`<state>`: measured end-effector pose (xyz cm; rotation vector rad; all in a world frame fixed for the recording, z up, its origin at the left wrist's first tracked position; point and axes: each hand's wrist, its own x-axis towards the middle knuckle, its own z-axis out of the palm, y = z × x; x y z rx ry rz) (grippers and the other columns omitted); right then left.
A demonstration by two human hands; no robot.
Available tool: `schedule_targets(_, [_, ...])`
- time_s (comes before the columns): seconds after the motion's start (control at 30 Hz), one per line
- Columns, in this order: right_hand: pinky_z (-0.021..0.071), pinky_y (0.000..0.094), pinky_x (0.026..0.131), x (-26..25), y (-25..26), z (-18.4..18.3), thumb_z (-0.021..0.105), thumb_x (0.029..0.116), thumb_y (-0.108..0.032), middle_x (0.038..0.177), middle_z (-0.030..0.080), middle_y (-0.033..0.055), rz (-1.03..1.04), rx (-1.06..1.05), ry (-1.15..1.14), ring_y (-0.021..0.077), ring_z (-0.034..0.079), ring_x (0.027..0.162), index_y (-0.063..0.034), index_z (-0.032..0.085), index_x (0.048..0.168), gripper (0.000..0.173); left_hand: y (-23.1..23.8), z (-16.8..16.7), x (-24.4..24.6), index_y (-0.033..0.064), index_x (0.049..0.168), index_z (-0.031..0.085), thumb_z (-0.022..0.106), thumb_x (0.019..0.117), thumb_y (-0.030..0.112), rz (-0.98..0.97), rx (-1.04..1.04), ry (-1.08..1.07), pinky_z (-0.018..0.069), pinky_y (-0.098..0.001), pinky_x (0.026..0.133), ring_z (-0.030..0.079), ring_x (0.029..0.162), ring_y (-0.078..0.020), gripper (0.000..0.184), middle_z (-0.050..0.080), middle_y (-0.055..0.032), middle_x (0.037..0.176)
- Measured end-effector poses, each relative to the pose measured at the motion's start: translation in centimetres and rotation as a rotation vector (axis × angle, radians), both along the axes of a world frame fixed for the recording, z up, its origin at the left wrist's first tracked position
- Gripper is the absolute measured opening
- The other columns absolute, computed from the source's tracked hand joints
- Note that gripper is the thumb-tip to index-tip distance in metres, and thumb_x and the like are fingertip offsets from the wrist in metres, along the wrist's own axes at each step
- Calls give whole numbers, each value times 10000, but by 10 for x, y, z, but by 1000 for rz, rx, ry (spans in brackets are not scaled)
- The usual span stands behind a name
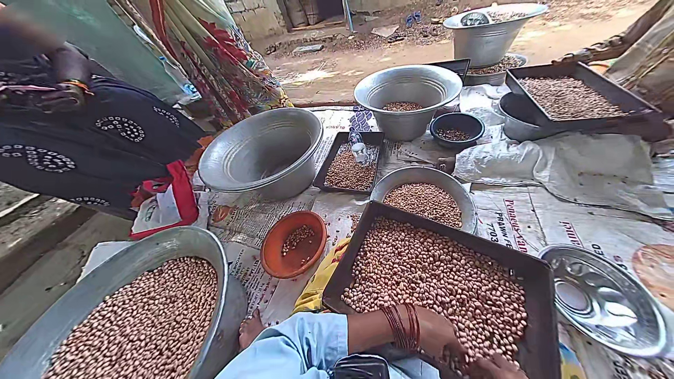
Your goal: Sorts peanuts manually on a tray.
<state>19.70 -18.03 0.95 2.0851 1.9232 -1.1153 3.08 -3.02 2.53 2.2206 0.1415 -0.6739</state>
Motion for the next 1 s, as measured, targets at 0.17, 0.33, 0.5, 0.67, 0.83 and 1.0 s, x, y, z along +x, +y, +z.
schedule_targets(0.17, [489,682,952,10,15,8,575,980,-4,1365,589,324,-133,375,-25,550,585,1227,-41,680,1324,361,25,-6,-4,90,1605,344,588,1019,67,376,159,-184,514,-604,981,610,1231,-432,635,497,-252,1485])
schedule_targets(0.33, [574,631,739,34,-4,10,574,934,-11,1108,727,232,-249,737,-144,452,729,949,-37,753,1153,285,48,-5,-26,106,1528,495,606,1016,133,654,300,-339,495,-517,1061,602,1280,-364,525,554,-216,1457])
schedule_targets(0.5, [577,591,671,48,-37,17,617,957,-54,992,735,218,-377,718,-208,429,735,829,-27,746,1081,181,51,-19,-27,69,1349,662,567,1016,104,671,335,-442,561,-474,940,701,1072,-311,348,683,-173,1273])
schedule_targets(0.67, [572,587,663,33,-46,9,673,915,-20,886,731,208,-438,646,-163,412,733,793,-18,759,979,107,25,-32,-2,34,1047,752,637,960,63,495,292,-588,590,-473,870,732,953,-295,147,745,-140,1025])
schedule_targets(0.83, [582,555,659,18,-27,-8,704,888,-31,898,736,193,-398,704,-182,398,739,823,-18,770,952,93,9,-40,22,12,1033,743,535,953,-27,362,361,-574,585,-493,832,708,988,-367,227,711,-196,1025])
schedule_targets(1.0, [594,548,716,21,8,-29,684,896,17,979,756,196,-297,771,-205,413,741,916,-9,772,979,124,14,-50,30,-25,1027,734,557,966,-21,309,448,-580,571,-490,892,695,1037,-392,187,709,-222,1041])
